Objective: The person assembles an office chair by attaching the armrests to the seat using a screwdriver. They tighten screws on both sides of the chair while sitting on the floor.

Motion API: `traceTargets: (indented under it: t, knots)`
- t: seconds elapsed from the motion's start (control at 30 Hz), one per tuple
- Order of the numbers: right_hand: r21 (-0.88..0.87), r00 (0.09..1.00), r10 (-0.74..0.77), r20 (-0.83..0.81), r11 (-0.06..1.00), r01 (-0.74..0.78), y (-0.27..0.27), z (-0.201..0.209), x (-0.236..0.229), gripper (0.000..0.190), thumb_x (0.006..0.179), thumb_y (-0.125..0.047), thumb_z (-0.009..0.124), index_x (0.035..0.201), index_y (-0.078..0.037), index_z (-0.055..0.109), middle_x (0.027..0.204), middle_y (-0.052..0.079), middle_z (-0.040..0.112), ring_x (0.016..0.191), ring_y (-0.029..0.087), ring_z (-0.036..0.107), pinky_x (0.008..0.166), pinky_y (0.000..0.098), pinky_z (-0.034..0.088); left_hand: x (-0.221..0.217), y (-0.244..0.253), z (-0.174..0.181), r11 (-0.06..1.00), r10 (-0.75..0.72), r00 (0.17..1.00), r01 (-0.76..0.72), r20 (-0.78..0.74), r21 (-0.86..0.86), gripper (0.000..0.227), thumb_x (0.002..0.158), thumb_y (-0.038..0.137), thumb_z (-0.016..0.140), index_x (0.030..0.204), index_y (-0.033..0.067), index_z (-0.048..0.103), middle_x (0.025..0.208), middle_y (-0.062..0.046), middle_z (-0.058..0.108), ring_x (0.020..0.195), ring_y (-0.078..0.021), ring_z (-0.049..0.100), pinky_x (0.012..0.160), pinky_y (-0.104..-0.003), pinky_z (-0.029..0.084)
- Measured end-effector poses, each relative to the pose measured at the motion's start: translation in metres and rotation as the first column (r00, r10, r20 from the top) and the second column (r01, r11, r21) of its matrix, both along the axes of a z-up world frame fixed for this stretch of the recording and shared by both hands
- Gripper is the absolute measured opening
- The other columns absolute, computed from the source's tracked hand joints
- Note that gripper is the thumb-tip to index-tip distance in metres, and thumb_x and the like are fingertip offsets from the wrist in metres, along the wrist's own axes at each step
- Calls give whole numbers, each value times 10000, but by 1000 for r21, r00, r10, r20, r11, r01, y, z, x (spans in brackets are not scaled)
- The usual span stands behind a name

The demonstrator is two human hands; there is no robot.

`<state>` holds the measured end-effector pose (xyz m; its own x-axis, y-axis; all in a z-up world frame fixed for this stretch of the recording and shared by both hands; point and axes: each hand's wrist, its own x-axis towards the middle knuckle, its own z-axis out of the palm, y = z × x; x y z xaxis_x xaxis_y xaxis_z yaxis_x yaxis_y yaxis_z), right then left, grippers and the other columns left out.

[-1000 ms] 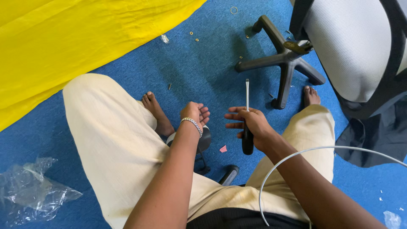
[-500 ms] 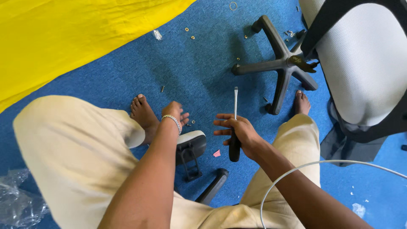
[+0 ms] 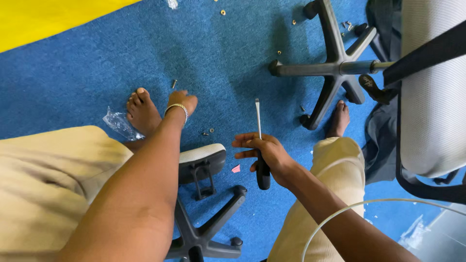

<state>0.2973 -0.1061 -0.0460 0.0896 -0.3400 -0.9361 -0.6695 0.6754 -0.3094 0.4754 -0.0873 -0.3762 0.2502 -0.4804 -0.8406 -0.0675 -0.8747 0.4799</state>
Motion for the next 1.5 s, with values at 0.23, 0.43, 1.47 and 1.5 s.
traceTargets:
  t: [0.23,0.43,1.47,1.5]
  knots:
    - [70,1000,-30,-1,997,30,-8,-24,4,407,949,-216,487,1295,-57,629,1257,79,732,1008,207,716,626,314,529,13,-9,-12,973,-223,974,220,29,67,708,900,260,540,1575,142,363,1699,-137,93,1509,-409,279,1237,-451,265]
    - [127,999,-38,-14,991,40,-6,-42,4,428,945,-218,471,1310,-47,615,1270,82,733,1008,201,736,610,308,531,15,-25,3,931,-324,946,316,15,181,723,899,220,584,1588,213,364,1698,-89,4,1516,-403,249,1227,-484,302]
    - [166,995,-84,-48,982,91,-11,-45,-5,445,952,-239,460,1331,-58,607,1221,84,743,996,166,706,598,283,520,-15,-10,-40,997,-81,976,79,202,13,722,1005,224,644,1548,124,178,1507,-210,380,1303,-451,521,1073,-502,474]
    - [163,996,-86,-36,982,90,-12,-45,-5,445,952,-236,462,1337,-60,601,1223,86,742,999,165,706,600,281,518,-20,-9,-49,999,29,983,-31,183,8,635,1067,259,601,1534,126,191,1517,-209,393,1288,-464,541,1058,-512,487]
